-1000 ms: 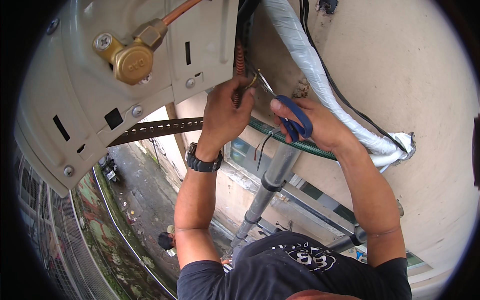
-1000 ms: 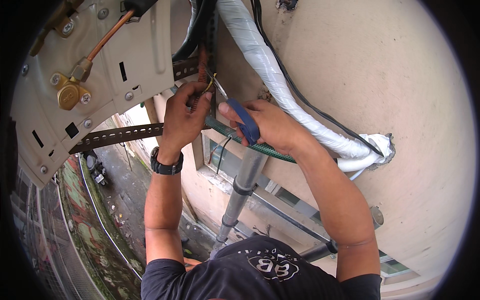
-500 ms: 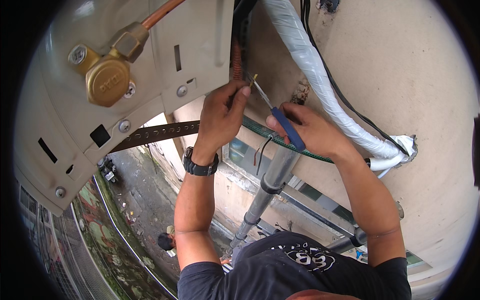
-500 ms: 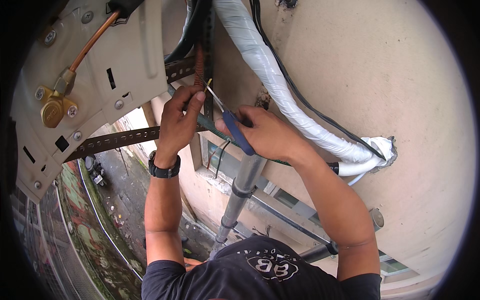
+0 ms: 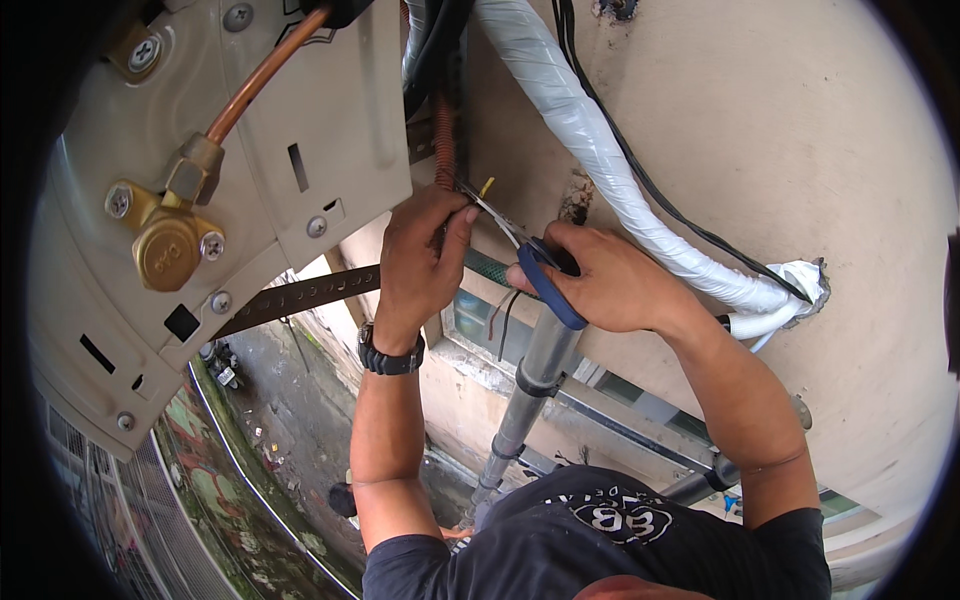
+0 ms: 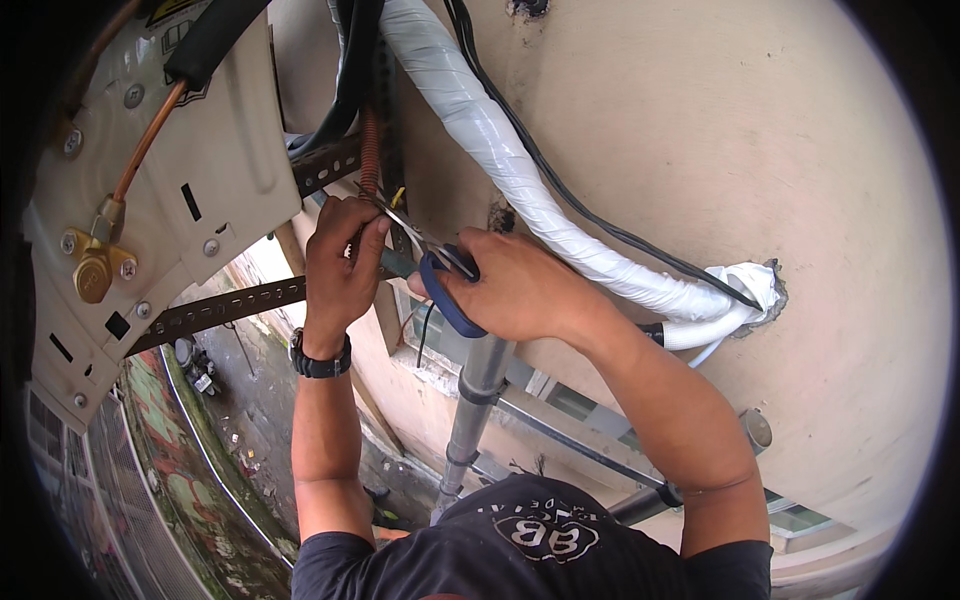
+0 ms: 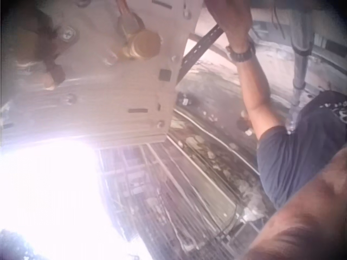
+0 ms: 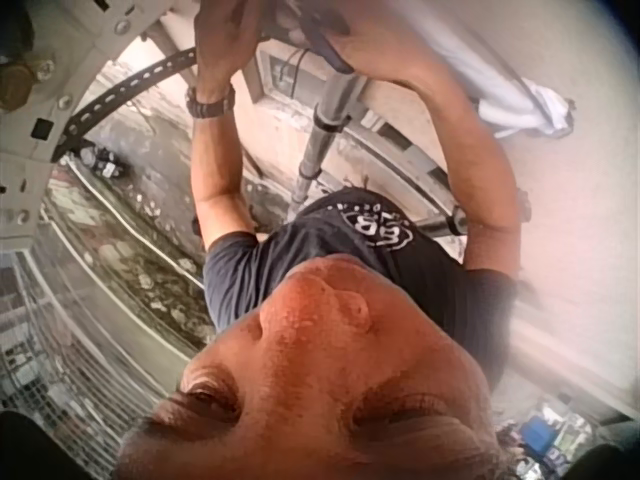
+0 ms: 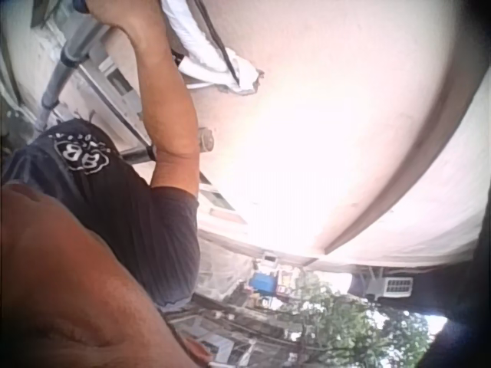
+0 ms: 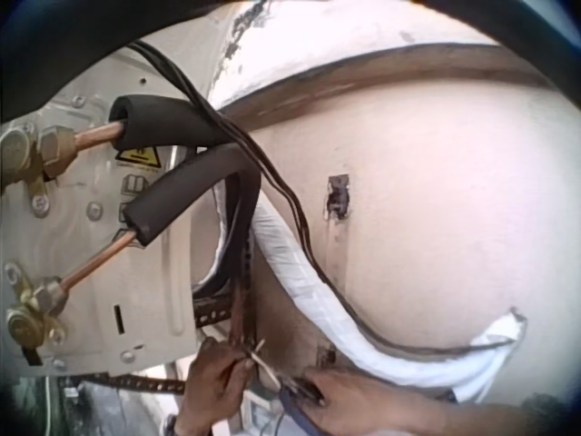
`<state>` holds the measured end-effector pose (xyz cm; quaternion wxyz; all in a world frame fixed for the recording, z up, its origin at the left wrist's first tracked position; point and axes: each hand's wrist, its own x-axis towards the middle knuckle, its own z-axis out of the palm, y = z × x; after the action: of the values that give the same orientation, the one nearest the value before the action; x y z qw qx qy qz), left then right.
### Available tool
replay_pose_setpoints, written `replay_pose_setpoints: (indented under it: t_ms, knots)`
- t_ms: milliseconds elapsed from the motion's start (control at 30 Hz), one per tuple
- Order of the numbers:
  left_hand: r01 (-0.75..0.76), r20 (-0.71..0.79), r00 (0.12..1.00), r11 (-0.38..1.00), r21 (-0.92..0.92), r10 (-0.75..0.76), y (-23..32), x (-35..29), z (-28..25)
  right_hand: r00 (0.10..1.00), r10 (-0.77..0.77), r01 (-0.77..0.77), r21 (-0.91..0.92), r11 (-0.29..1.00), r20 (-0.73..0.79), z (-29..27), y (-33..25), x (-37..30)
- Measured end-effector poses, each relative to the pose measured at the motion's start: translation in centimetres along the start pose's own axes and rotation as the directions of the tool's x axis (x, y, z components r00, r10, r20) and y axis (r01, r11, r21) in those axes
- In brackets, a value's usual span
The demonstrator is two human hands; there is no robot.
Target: The person works on the exterior electrical and copper piping of an air conditioning unit, using a utility knife to strip insulation, cutting a wire with shears, and manipulating wires and tubing by hand while positioned on a ladder.
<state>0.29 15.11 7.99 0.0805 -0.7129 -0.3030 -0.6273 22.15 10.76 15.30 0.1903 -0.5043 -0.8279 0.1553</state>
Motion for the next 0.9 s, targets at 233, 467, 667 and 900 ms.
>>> replay_pose_setpoints:
  t_ms: [233, 467, 667, 900]
  knots:
    - [-0.137, -0.034, 0.989, 0.98, 0.142, 0.143, -0.3, -0.2, 1.0, 0.999, 0.028, -0.027, -0.015, 1.0, 0.028, -0.2, 0.3, 0.1]
    - [-0.246, 0.014, 0.966, 0.894, 0.375, 0.26, 0.7, 0.2, 1.0, 0.988, 0.073, -0.085, 0.085, 0.993, 0.134, -1.2, -0.2, 0.2]
    - [-0.212, -0.045, 0.972, 0.941, 0.265, 0.232, -0.7, -0.5, 0.6, 0.996, 0.019, -0.024, 0.051, 0.998, 0.091, -0.6, -0.2, 0.4]
    - [0.101, 0.03, 0.995, 0.983, -0.155, -0.098, -0.9, 0.0, -0.8, 0.955, -0.223, 0.242, 0.077, 0.967, -0.198, 1.2, 1.6, 1.5]
